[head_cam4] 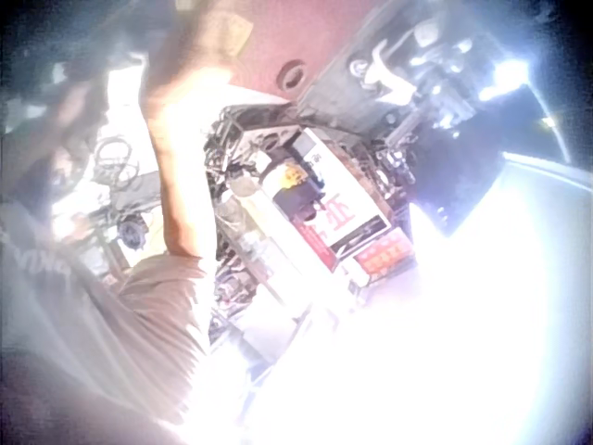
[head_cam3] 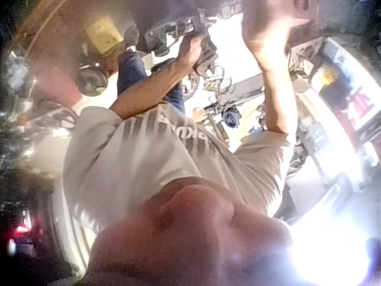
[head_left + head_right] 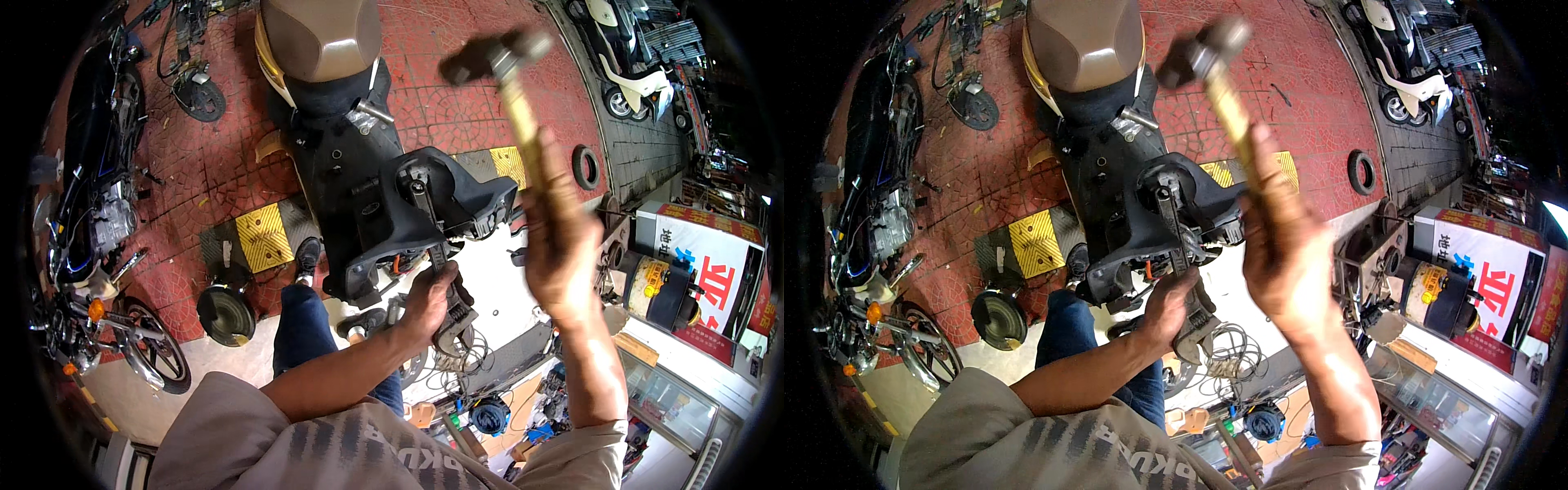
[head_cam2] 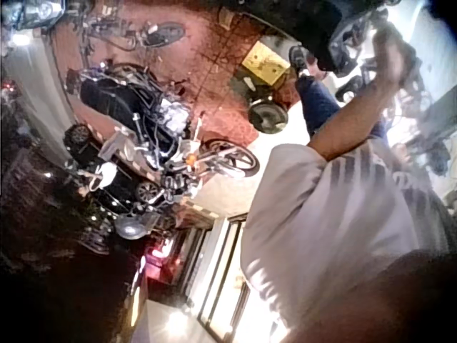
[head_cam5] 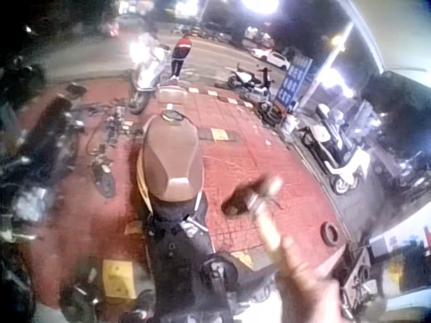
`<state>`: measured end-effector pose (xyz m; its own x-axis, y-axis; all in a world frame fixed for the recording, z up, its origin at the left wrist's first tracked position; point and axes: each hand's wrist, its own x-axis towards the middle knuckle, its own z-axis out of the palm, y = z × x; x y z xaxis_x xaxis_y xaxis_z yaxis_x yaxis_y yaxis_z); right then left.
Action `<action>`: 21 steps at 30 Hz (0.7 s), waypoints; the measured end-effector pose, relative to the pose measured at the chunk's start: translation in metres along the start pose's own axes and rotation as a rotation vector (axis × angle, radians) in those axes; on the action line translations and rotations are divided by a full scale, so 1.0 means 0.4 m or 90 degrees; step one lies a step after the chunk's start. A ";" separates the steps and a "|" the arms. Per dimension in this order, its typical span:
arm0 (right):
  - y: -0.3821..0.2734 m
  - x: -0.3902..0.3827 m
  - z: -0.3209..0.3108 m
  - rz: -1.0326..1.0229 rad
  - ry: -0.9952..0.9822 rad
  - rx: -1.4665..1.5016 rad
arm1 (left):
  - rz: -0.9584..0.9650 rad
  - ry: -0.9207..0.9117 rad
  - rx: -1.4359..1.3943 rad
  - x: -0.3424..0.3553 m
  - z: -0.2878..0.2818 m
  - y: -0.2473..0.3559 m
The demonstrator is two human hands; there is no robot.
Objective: The person uses pliers, a wrench, and a hammer to loosen components on a motorcycle, moves the handlebar assembly, and continues striking a wrench with a hammer to adjust parts on the frame.
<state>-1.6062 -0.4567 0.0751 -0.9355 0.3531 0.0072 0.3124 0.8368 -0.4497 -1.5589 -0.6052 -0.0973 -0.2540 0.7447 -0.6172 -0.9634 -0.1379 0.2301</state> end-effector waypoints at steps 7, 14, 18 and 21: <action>0.033 -0.018 0.020 -0.008 -0.289 -0.204 | -0.010 0.023 -0.054 -0.001 0.019 0.003; -0.061 0.015 -0.021 0.008 0.064 0.040 | -0.046 0.039 -0.059 -0.009 0.000 0.028; 0.048 -0.079 0.078 -0.011 -0.324 -0.402 | -0.057 -0.004 -0.106 0.001 0.017 0.024; 0.025 -0.034 0.039 0.005 -0.339 -0.338 | -0.061 0.026 -0.077 -0.032 0.010 0.020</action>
<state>-1.5928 -0.4596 0.0565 -0.8438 0.2229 -0.4882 0.2308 0.9720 0.0448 -1.5630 -0.6132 -0.0847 -0.1611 0.7311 -0.6630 -0.9861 -0.1469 0.0776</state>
